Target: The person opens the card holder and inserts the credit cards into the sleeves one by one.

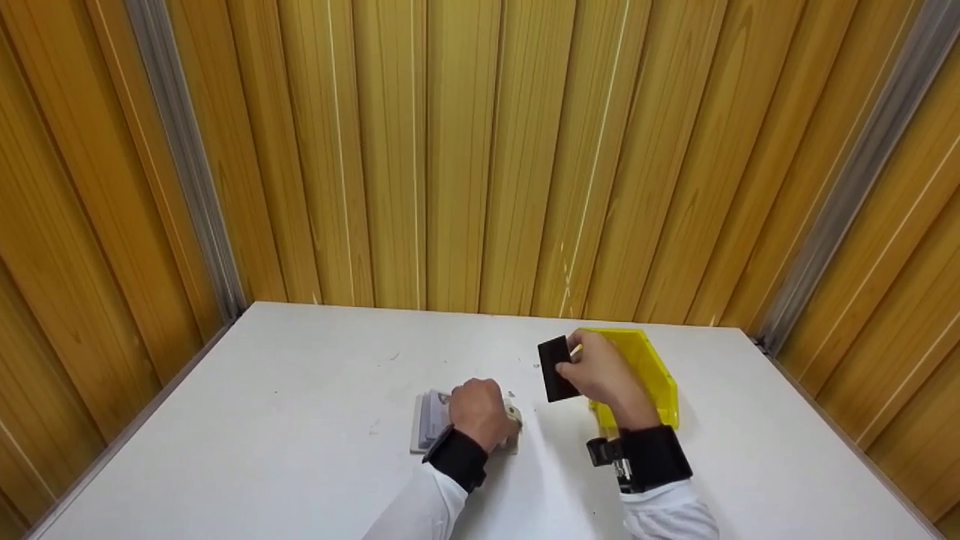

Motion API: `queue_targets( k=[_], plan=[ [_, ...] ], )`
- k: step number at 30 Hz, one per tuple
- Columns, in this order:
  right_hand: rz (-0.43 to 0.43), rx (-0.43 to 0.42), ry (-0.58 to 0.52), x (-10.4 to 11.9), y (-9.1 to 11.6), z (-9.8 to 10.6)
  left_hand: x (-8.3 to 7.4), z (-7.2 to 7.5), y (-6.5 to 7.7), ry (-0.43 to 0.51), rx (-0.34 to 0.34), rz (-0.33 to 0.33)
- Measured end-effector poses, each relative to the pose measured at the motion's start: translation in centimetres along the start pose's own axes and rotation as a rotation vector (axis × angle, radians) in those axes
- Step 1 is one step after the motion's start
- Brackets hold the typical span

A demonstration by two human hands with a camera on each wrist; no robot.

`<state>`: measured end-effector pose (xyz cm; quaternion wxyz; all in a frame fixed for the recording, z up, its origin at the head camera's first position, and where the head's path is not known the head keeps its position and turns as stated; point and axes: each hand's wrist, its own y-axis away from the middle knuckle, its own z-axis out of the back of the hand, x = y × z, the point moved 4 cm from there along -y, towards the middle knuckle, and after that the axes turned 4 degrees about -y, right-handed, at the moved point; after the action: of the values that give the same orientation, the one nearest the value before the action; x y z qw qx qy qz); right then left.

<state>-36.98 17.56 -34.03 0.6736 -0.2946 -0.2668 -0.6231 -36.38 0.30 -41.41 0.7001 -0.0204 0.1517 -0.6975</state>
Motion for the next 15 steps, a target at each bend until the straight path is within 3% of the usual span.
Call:
queue_targets(
  k=[15],
  plan=[
    [-0.035,0.100,-0.001,-0.1,-0.3,-1.9,0.1,1.0,0.2,0.010,0.073,0.015]
  ],
)
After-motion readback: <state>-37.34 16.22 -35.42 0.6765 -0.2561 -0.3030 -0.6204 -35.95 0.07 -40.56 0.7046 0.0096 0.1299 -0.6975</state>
